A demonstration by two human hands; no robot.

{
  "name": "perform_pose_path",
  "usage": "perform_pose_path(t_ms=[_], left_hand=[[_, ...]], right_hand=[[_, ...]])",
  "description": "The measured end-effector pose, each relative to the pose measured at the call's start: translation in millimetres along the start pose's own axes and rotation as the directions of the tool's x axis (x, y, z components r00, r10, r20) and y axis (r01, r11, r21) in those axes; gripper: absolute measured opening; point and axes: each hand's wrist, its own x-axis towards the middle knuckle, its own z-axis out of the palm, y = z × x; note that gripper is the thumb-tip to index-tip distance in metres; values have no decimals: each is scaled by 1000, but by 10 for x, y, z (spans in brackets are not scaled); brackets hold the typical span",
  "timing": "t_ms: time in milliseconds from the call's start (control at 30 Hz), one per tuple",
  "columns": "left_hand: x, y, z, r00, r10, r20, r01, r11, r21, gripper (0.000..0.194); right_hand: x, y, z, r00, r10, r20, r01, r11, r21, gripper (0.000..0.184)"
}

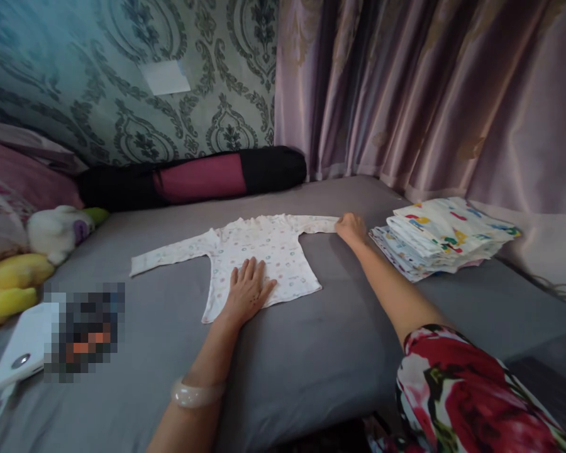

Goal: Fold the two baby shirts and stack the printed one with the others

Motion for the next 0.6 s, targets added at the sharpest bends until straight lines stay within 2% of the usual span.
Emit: perform_pose_path(t_ms=[133, 467, 600], left_hand=[[8, -3, 13, 1000, -6, -9, 6, 1000, -19, 63], [20, -27, 91, 998, -4, -55, 3, 1000, -29, 64], [17, -20, 73, 999, -8, -50, 6, 999, -41, 64]], right_hand=[[68, 80, 1, 999, 45, -7, -46, 996, -82, 37], [148, 95, 102, 998, 65, -3, -65, 989, -136, 35], [190, 24, 127, 991, 136, 16, -133, 983, -128, 27]])
